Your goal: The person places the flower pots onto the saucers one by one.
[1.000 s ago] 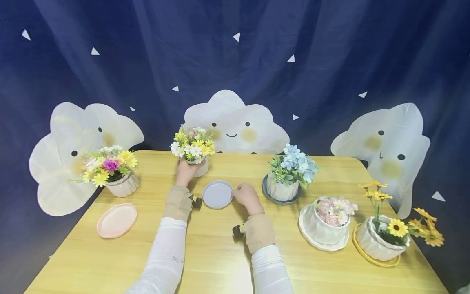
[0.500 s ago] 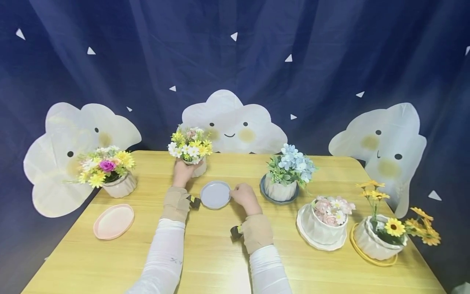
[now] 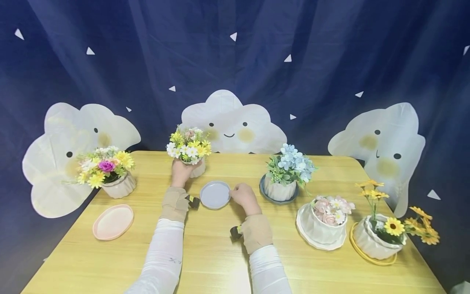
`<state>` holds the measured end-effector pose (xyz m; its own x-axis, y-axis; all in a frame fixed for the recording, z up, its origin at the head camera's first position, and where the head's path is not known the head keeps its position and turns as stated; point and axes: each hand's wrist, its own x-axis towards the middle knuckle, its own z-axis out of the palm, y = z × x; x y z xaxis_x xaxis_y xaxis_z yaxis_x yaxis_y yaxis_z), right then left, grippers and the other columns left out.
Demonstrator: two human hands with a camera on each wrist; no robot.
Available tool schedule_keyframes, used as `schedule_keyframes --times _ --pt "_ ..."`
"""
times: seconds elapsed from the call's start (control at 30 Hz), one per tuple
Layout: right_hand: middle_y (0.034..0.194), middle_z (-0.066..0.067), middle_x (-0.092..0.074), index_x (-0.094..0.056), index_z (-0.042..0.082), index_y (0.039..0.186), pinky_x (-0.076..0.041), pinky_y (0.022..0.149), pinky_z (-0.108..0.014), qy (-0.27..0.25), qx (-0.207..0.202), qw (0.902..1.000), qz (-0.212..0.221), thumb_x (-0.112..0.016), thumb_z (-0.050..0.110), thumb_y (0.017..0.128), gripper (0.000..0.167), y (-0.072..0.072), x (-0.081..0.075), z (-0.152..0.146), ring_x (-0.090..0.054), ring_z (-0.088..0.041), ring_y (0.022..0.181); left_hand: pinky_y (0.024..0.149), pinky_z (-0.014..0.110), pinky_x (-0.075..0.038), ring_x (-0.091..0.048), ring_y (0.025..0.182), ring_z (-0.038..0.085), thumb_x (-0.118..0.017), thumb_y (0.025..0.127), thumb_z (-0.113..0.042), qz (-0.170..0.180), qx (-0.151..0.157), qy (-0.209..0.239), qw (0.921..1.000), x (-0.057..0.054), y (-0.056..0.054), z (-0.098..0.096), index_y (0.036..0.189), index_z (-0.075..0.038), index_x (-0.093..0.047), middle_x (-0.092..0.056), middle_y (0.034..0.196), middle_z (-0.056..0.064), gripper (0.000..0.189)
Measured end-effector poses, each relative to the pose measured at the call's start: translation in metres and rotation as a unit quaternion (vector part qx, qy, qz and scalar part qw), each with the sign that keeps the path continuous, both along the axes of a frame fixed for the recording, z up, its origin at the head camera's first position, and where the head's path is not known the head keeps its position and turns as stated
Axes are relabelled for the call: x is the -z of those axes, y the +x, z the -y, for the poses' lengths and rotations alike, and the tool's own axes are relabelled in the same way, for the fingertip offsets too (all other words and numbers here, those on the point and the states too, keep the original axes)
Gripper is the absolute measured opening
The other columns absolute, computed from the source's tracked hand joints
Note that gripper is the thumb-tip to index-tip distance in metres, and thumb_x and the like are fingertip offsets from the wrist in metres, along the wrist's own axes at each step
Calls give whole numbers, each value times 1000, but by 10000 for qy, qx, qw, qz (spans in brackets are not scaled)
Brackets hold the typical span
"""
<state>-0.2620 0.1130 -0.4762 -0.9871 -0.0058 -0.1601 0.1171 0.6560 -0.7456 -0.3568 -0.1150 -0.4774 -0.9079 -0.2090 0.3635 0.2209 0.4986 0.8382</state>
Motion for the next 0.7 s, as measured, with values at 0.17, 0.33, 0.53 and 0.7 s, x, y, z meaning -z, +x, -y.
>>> schedule_keyframes --times 0.17,0.33,0.53,0.7 --pt "59 -2 -57 -62 5 73 -41 48 -21 5 2 10000 14 -60 16 87 18 1 0 1 -51 -13 54 110 36 -35 -48 125 31 -88 66 -23 -131 -34 107 9999 0 -1 5 141 -5 -38 -53 134 18 92" --pt "59 -2 -57 -61 6 72 -40 48 -22 31 -18 10000 -10 -60 16 87 18 0 0 1 -50 -13 54 109 33 -35 -50 123 29 -89 65 -22 -393 29 37 9992 -6 0 7 138 -4 -42 -56 130 17 88" --pt "59 -2 -57 -61 6 72 -40 48 -21 13 -40 10000 -19 -60 17 87 19 0 0 1 -50 -13 53 110 34 -34 -50 124 27 -89 65 -22 -284 147 -80 9995 -17 5 9 138 -5 -42 -56 131 15 88" --pt "60 -3 -58 -63 6 74 -42 48 -22 9 7 10000 13 -60 17 87 18 1 -3 -1 -51 -13 53 109 37 -36 -52 123 27 -89 65 -26 -278 314 -147 9990 -25 8 12 135 -5 -46 -57 130 15 86"
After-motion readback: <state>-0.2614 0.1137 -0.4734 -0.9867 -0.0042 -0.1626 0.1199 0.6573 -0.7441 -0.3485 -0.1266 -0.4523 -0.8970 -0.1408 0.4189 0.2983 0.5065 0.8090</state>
